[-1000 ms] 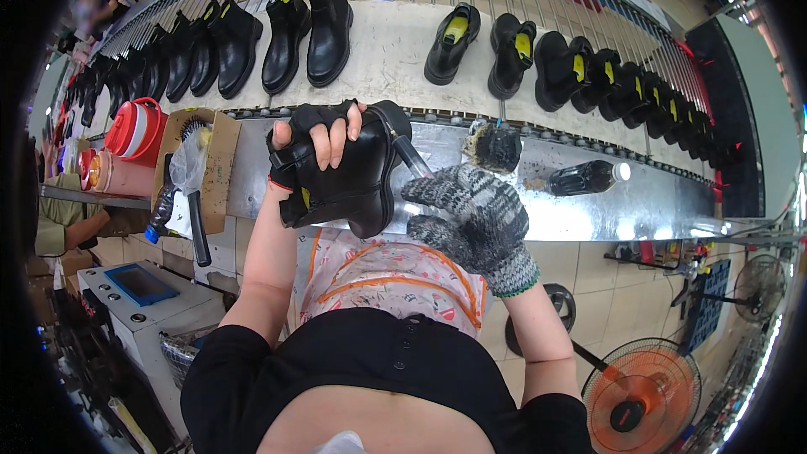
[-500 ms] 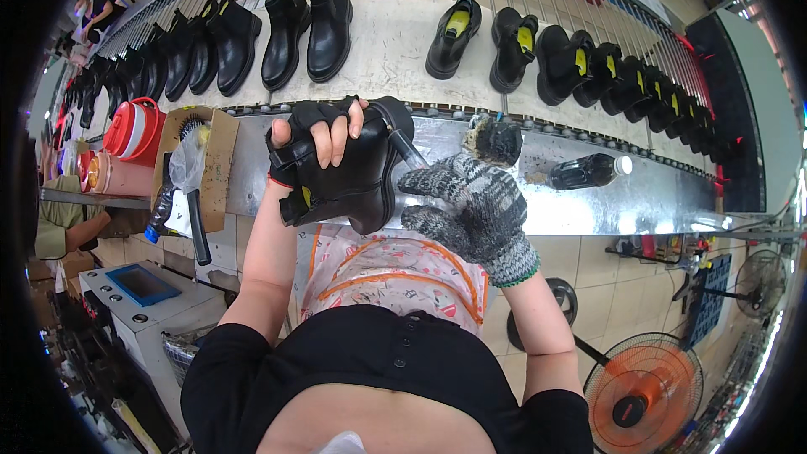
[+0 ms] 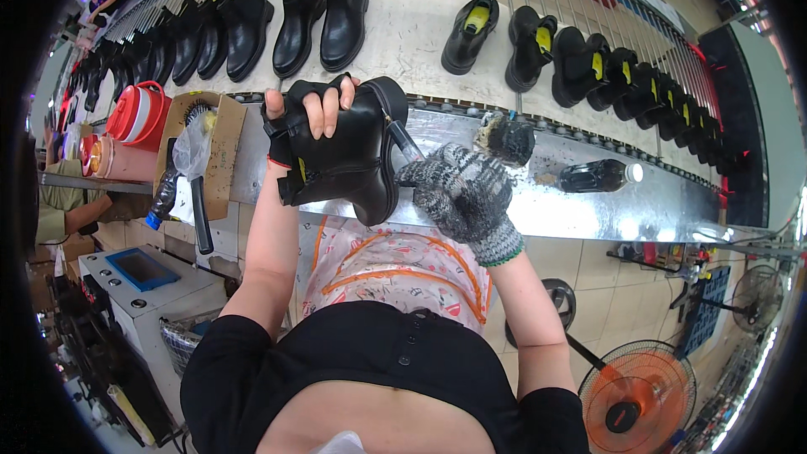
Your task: Cleaning and finishing the exterior of black boots using a brush and liquid on a conveyor production line.
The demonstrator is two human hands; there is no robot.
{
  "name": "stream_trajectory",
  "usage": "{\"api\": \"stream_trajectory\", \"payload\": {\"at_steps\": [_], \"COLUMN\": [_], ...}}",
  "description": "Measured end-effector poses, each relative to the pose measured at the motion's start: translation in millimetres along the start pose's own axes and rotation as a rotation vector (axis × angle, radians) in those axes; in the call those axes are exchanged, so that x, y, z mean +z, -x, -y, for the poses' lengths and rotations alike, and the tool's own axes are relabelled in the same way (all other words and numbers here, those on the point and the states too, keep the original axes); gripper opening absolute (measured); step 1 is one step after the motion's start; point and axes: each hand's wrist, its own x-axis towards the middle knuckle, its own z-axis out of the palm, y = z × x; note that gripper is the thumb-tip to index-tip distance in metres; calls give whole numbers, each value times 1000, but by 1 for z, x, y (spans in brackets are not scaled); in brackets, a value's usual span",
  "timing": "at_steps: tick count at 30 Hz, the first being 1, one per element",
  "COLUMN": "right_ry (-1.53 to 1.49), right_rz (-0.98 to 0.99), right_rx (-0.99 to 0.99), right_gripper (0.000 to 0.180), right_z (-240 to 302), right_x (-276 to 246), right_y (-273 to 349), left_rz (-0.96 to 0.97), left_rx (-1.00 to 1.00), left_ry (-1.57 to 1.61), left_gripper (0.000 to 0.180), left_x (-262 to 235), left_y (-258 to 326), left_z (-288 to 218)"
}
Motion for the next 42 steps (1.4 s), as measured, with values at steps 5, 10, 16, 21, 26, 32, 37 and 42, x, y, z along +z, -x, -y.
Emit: {"api": "stream_trajectory", "payload": {"at_steps": [5,10,16,21,26,32,37,42], "right_ry": [4,-127,-378,-652,-745,-712,-753,-911], "right_rz": [-9,-31,29,6,15,142,268,221], "right_rx": [-19,-37,98,128,134,150,272,503], "right_gripper": [20,19,37,27,29,26,35,42], "right_z": [9,4,-5,-10,-19,-25,-22,-32], "right_x": [19,48,78,78,80,67,56,78], "right_y": [-7,-3,10,12,22,32,42,74], "left_rz": [-193,-306,-304,-290,-284,-324,-368,-434], "left_rx": [38,59,85,77,69,25,-23,-61], "left_ry": [45,136,176,170,178,211,217,161], "left_gripper": [74,73,74,76,76,76,74,80], "left_x": [-8,-24,-48,-64,-72,-79,-90,-109], "left_y": [8,18,27,33,38,41,45,46], "left_z": [-5,-6,-5,-3,-2,-1,0,6]}}
